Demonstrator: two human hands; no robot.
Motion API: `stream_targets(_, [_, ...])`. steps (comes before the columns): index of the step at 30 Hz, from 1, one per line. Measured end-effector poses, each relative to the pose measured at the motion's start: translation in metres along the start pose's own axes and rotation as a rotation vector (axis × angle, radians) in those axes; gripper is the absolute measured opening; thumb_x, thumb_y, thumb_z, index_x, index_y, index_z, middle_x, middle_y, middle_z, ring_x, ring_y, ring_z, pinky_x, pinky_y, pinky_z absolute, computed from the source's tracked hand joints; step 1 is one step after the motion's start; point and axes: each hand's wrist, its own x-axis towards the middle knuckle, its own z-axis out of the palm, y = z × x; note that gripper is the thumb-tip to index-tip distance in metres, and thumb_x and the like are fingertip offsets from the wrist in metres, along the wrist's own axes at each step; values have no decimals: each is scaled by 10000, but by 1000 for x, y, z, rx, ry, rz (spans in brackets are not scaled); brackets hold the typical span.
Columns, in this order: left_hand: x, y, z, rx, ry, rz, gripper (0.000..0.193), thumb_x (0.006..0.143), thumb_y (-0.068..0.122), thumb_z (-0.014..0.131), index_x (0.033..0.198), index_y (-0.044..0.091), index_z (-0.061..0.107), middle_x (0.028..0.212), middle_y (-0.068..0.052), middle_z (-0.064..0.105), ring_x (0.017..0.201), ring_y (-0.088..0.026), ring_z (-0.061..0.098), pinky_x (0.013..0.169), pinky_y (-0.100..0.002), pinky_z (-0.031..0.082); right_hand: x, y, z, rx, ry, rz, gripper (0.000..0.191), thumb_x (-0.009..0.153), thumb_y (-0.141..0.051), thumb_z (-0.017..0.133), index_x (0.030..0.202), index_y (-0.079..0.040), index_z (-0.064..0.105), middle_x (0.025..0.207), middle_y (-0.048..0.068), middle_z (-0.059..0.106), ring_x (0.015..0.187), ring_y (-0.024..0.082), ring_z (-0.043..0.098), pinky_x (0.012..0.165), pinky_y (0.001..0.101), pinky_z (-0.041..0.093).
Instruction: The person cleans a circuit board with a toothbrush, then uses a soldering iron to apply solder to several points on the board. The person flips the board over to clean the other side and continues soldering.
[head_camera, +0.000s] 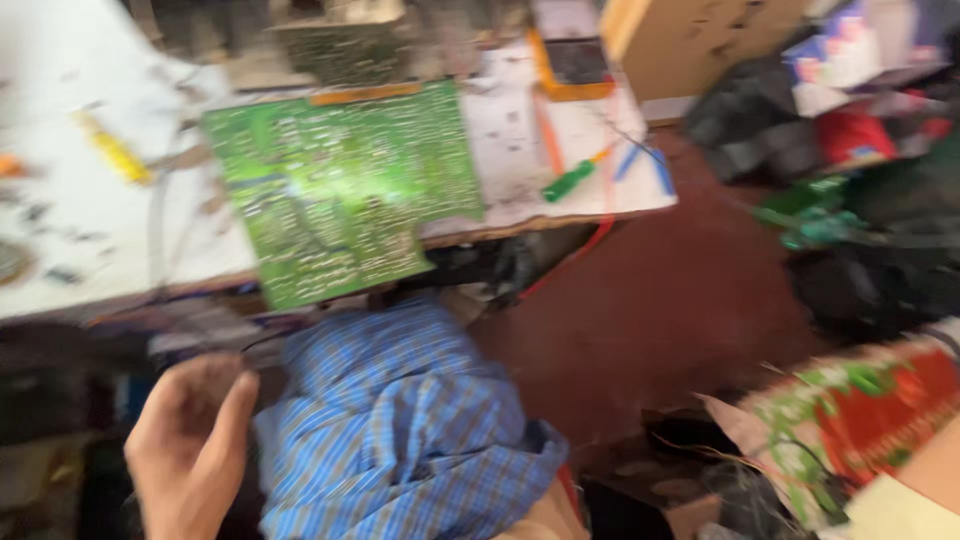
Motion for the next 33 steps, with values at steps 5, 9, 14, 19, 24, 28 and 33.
stream_targets(5, [58, 12, -4, -65, -48, 80, 311, 1000, 23, 625, 1302, -27, 573, 1215, -51, 683, 1103, -95, 657, 932, -233, 534, -24, 10, 69, -572, 110, -220, 176, 1064, -148, 690, 1180, -22, 731, 1148, 178, 741, 1068, 284, 698, 992, 391, 552])
stream_targets(9, [119, 28, 15, 101, -168, 177, 447, 990, 77, 588, 1412, -44, 502, 1298, -157, 635, 1198, -220, 622, 943, -332, 533, -80, -82, 150, 226, -65, -445, 152, 1051, -145, 728, 1115, -10, 754, 1087, 159, 750, 1054, 252, 728, 960, 367, 560])
stream_targets(14, [159, 55, 38, 88, -295, -202, 465, 998, 174, 592, 1394, -52, 498, 1280, -198, 668, 1186, -246, 645, 981, -355, 503, -80, -216, 199, 546, -314, -482, 279, 1026, -154, 668, 1250, 11, 692, 1138, 148, 754, 1025, 209, 739, 882, 334, 570])
stream_targets(19, [164, 78, 41, -26, -410, -238, 443, 1008, 153, 589, 1397, -53, 542, 1290, -196, 685, 1207, -209, 611, 1040, -330, 439, -69, -298, 229, 524, -472, -430, 321, 1043, -170, 620, 1299, 24, 616, 1071, 175, 732, 948, 235, 712, 842, 350, 548])
stream_targets(24, [159, 86, 39, -163, -438, -230, 463, 965, 47, 541, 1426, 3, 521, 1179, -151, 732, 1086, -184, 666, 959, -316, 501, -88, -313, 228, 779, -562, -332, 311, 1019, -159, 596, 1273, 22, 592, 1127, 121, 744, 987, 186, 689, 882, 313, 524])
stream_targets(28, [149, 82, 29, -323, -445, -168, 434, 991, 4, 526, 1425, 1, 539, 1161, -123, 716, 991, -159, 675, 847, -307, 564, -106, -304, 218, 1193, -657, -234, 432, 1044, -196, 610, 1402, 32, 532, 1298, 106, 677, 1178, 160, 623, 1044, 294, 480])
stream_targets(33, [137, 88, -11, -360, -411, -88, 485, 962, -94, 554, 1443, -31, 557, 1190, -152, 709, 997, -197, 684, 841, -324, 588, -145, -297, 222, 1286, -592, 22, 677, 1005, -355, 642, 1481, 67, 410, 1361, 146, 620, 1273, 182, 564, 1110, 330, 413])
